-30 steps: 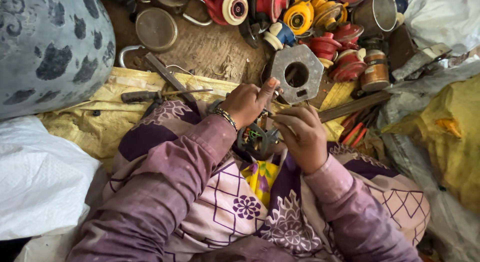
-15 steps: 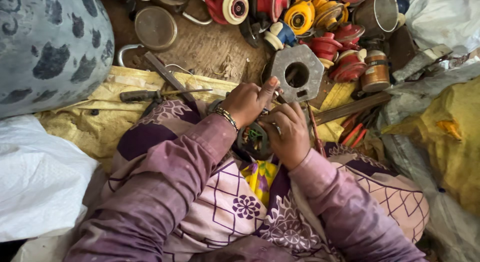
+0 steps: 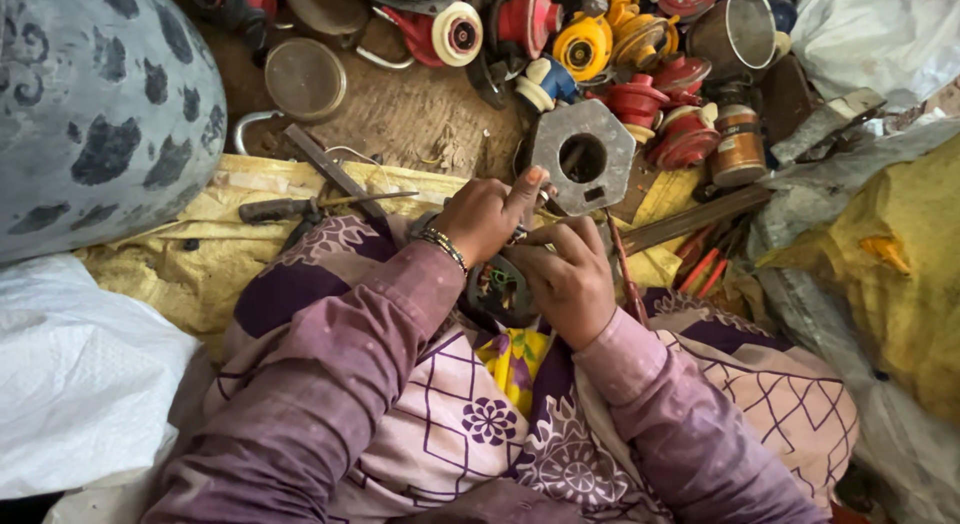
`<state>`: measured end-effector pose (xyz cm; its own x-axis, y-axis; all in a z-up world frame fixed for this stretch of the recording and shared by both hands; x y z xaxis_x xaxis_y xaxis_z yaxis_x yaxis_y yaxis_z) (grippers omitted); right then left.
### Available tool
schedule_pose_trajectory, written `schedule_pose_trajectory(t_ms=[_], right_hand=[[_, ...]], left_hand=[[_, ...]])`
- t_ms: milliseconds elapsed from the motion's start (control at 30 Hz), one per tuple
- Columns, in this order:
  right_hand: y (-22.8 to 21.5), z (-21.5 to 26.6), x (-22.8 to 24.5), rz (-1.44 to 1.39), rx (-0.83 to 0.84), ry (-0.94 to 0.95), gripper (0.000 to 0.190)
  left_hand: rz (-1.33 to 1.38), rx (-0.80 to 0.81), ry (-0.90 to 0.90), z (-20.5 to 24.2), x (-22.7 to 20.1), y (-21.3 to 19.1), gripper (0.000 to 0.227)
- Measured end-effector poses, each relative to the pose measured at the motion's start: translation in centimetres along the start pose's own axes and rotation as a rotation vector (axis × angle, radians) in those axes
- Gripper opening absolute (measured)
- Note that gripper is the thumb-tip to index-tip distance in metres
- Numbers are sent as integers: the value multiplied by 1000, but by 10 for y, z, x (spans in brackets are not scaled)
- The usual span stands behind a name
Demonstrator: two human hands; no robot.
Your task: The person sits on the floor and uses pliers and a hammer to manipulate a small electrical component, likely a motor or starter. They repeatedly pry at internal parts and strike the component against a metal block.
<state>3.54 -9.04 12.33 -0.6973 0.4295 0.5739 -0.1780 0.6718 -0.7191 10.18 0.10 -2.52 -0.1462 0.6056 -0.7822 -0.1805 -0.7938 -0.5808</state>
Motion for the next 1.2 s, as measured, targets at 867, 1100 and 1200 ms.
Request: schedule_pose_trajectory(t_ms=[867, 1100, 1200], right_hand=[[-9, 10, -7, 16, -130, 82, 16], [-3, 5, -9, 12, -73, 56, 18], [3, 4, -11, -28, 16, 29, 19]], left_hand=[[-18, -8, 23, 0, -5, -5, 85], [-6, 4, 43, 1, -9, -7, 84], [21, 21, 25, 3, -9, -6, 82]])
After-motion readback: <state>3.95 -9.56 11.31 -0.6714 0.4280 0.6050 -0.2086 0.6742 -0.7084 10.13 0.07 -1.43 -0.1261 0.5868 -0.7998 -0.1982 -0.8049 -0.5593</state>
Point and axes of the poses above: each hand's wrist, its own z-axis away from the middle knuckle, its own y-axis out of the palm, x = y × z, the point moved 10 cm from there along -z, towards the middle knuckle, and after that the axes turned 10 degrees about -z, right-handed, at the moved point
